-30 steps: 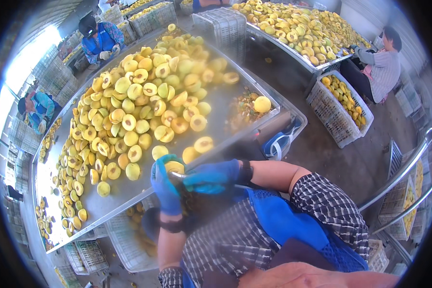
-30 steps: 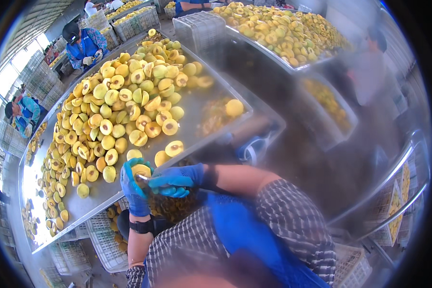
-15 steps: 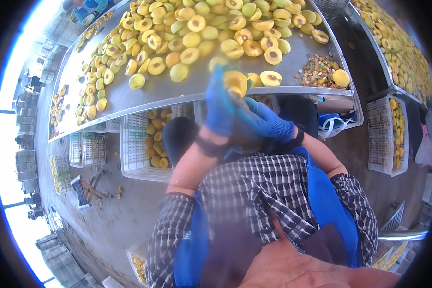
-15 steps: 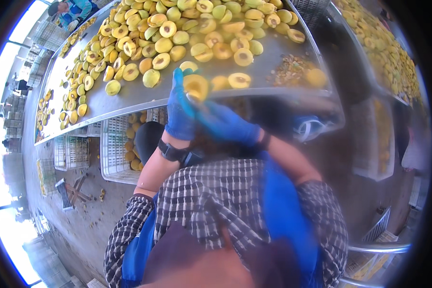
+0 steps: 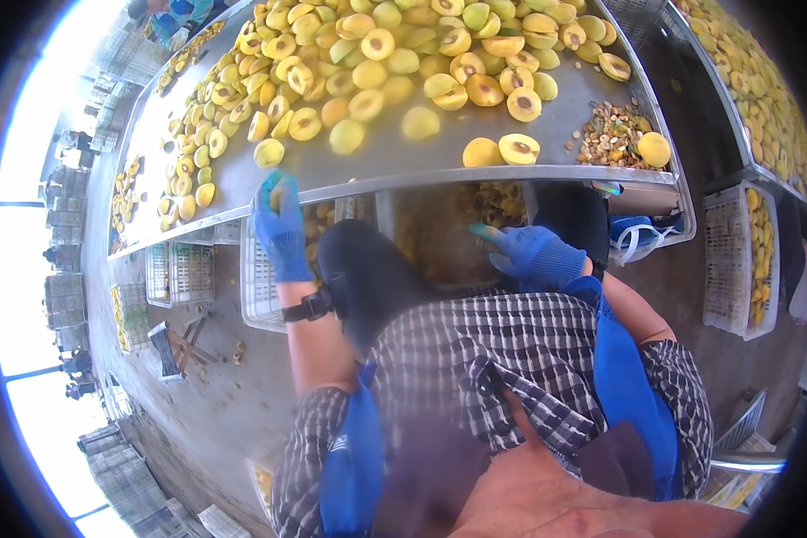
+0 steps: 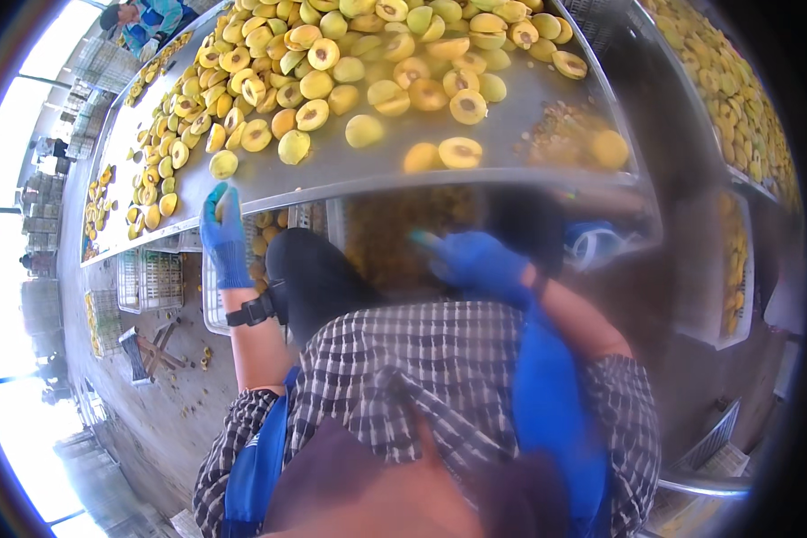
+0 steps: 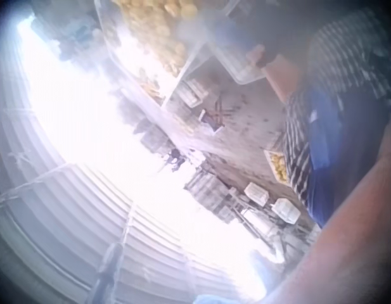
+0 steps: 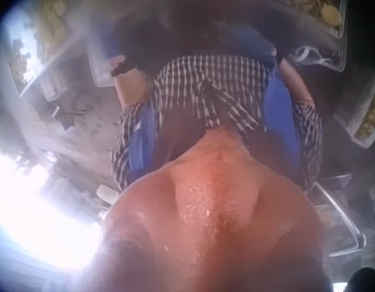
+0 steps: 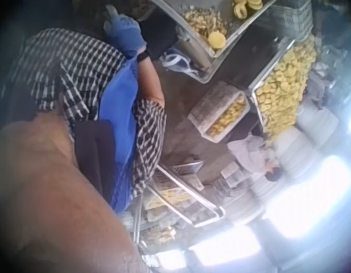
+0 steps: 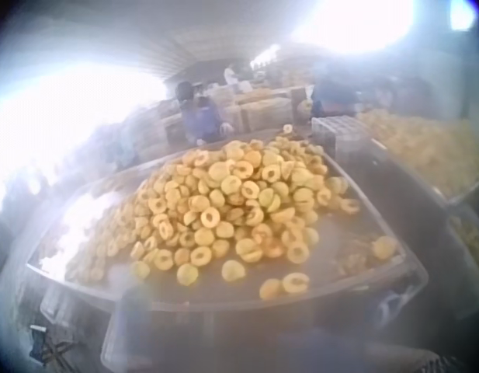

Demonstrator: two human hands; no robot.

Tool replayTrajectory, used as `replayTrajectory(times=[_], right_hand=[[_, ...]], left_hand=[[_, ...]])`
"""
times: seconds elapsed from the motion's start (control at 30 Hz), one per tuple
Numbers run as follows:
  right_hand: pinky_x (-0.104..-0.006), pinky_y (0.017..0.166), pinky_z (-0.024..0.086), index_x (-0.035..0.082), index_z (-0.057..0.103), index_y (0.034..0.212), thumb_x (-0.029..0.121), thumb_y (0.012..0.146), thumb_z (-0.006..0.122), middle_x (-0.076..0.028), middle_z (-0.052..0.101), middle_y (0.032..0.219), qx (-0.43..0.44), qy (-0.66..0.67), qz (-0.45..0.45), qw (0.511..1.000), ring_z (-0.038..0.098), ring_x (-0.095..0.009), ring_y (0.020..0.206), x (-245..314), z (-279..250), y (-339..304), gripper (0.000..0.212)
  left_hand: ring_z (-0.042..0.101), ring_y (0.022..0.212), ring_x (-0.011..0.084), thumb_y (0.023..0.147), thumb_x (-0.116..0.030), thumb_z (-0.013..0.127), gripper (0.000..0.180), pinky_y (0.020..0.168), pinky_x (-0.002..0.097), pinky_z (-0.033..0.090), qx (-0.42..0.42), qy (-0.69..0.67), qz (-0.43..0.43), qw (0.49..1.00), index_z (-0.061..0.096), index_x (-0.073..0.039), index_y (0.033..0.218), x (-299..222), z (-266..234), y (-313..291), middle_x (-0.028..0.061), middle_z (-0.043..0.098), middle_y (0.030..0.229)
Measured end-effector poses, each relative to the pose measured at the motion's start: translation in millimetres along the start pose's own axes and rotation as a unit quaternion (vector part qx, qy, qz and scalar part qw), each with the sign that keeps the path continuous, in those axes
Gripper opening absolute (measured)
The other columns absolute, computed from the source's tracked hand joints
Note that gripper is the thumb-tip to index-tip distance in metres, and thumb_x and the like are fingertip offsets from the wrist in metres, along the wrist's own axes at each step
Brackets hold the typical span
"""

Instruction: Removing pits from apricot halves using a manual pitting tool.

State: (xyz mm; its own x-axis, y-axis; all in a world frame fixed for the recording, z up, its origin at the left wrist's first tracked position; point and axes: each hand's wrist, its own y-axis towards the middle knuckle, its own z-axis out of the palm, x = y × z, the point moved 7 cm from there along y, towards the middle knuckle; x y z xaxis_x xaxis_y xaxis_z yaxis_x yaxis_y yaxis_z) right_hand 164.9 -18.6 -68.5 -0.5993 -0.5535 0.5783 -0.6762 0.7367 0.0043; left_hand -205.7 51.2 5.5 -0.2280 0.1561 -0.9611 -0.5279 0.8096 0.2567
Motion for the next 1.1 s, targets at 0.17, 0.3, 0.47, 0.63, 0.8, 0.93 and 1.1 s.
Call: replayTrajectory(times=[0.17, 0.3, 0.47, 0.63, 0.8, 0.93, 1.1], right_hand=[[-0.0454, 0.069, 0.054, 0.014, 0.044, 0.133, 0.021, 0.088, 0.061, -0.017, 0.067, 0.096, -0.043, 0.063, -0.025, 0.997, 0.065, -0.039, 0.081, 1.6, -6.4, 3.9, 0.049], [-0.0453, 0.069, 0.054, 0.014, 0.046, 0.129, 0.022, 0.088, 0.061, -0.017, 0.067, 0.093, -0.09, 0.04, -0.067, 0.993, 0.065, -0.038, 0.083, 10.2, -10.4, 7.2, 0.045], [-0.0443, 0.068, 0.053, 0.009, 0.053, 0.119, 0.019, 0.087, 0.061, -0.018, 0.065, 0.089, -0.065, 0.03, -0.023, 0.997, 0.065, -0.037, 0.08, 13.5, -12.6, 1.8, 0.035], [-0.039, 0.071, 0.053, 0.004, 0.056, 0.12, 0.013, 0.088, 0.059, -0.02, 0.064, 0.093, -0.067, 0.037, 0.012, 0.997, 0.064, -0.034, 0.082, 18.3, -41.3, 6.5, 0.034], [-0.037, 0.068, 0.051, 0.0, 0.056, 0.124, 0.012, 0.092, 0.056, -0.02, 0.06, 0.1, -0.232, 0.126, 0.001, 0.964, 0.062, -0.031, 0.078, 19.6, -78.7, 37.8, 0.034], [-0.037, 0.063, 0.05, 0.0, 0.057, 0.124, 0.011, 0.09, 0.059, -0.02, 0.06, 0.099, -0.264, -0.106, -0.076, 0.956, 0.061, -0.03, 0.075, 50.9, -82.5, 61.0, 0.035], [-0.0468, 0.06, 0.047, 0.001, 0.047, 0.1, 0.019, 0.093, 0.058, -0.024, 0.06, 0.077, -0.243, -0.09, 0.006, 0.966, 0.061, -0.042, 0.073, 50.3, -72.1, 72.7, 0.023]], left_hand=[[0.056, 0.114, 0.0332, 0.084, -0.026, 0.069, 0.035, 0.098, 0.0414, 0.043, 0.089, 0.416, 0.326, 0.844, 0.065, -0.005, 0.112, -39.1, 70.6, 0.8, 0.0181, 0.062, 0.119], [0.05, 0.124, 0.0352, 0.081, -0.037, 0.071, 0.056, 0.106, 0.0428, 0.038, 0.294, 0.287, 0.31, 0.857, 0.058, -0.008, 0.128, -30.2, 185.7, -16.6, 0.0214, 0.057, 0.128], [0.054, 0.119, 0.0364, 0.082, -0.031, 0.066, 0.055, 0.101, 0.0431, 0.043, 0.377, 0.362, 0.179, 0.834, 0.054, -0.008, 0.131, 18.6, 234.7, -18.6, 0.0234, 0.055, 0.129], [0.058, 0.114, 0.0314, 0.082, -0.027, 0.062, 0.052, 0.097, 0.0427, 0.047, 0.412, -0.069, -0.087, 0.904, 0.054, -0.005, 0.129, 7.7, 215.4, -25.5, 0.0209, 0.058, 0.126], [0.059, 0.107, 0.0288, 0.092, -0.017, 0.055, 0.041, 0.089, 0.0423, 0.053, 0.324, -0.148, 0.11, 0.928, 0.048, -0.001, 0.129, -46.4, 179.5, -48.0, 0.0157, 0.059, 0.115], [0.063, 0.097, 0.0237, 0.09, -0.005, 0.062, 0.041, 0.082, 0.0319, 0.054, 0.299, -0.255, -0.04, 0.919, 0.046, -0.001, 0.127, -46.0, 183.0, -65.4, 0.0142, 0.061, 0.112], [0.062, 0.094, 0.0198, 0.093, -0.01, 0.06, 0.036, 0.081, 0.0302, 0.053, 0.279, -0.157, 0.076, 0.944, 0.045, -0.001, 0.125, -78.7, 167.0, -86.0, 0.0133, 0.061, 0.107]])
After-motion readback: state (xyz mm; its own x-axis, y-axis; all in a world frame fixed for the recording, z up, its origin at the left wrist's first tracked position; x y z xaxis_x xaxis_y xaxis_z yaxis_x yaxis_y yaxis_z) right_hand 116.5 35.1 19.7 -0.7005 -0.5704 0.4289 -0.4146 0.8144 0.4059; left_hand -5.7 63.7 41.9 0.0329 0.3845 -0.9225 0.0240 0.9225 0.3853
